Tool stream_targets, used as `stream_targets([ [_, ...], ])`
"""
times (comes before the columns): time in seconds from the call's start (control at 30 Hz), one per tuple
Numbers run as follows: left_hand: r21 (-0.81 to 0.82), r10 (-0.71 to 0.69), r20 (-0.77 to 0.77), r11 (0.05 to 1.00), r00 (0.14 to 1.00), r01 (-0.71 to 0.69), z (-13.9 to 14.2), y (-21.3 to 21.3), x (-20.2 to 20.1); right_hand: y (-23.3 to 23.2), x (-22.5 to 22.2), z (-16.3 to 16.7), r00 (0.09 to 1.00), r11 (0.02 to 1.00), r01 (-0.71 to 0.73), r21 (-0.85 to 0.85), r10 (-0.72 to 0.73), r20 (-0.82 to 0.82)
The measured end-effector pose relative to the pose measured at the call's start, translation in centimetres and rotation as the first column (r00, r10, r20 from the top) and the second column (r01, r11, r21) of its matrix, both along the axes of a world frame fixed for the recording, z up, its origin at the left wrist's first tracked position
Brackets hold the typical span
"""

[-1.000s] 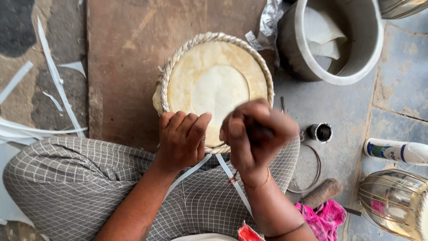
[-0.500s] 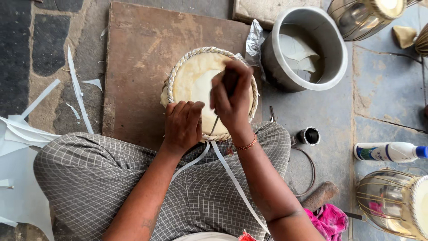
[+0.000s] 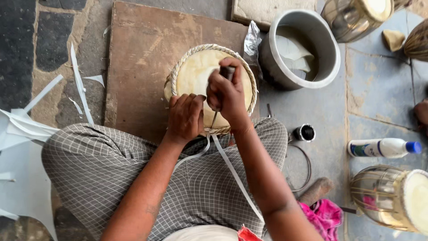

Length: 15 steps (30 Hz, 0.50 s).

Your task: The person sits on the floor and uses a hammer-like tool to secure a white plastic strip around the rim of a drum. They repeatedly tap the strip into place while holding it with their other hand.

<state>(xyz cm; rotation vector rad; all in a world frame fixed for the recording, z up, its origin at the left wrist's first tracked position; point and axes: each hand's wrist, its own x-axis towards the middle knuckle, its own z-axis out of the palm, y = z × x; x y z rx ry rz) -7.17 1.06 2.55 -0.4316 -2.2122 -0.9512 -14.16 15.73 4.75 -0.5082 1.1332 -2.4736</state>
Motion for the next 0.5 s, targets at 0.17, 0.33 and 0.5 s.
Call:
stream_targets([
  [0.17,0.006,0.029,0.028,1.000,0.999,-0.029,0.1,-0.1,-0.1,0.7,-1.5,-1.4,0.990,0.980,-0.137,-0.146,0.137,-0.009],
  [0.33,0.145,0.110,0.069,0.982,0.992,-0.119,0.3,-0.3,3.4,1.1,3.5,5.7,0.751,0.462,0.642,0.612,-0.217,-0.624],
  [0.5,-0.143,0.129,0.698,0.989,0.705,-0.040,-1.6,0.8,7.5,4.5,14.7,14.7,0.673,0.910,0.390,0.140,-0.178,-0.718],
])
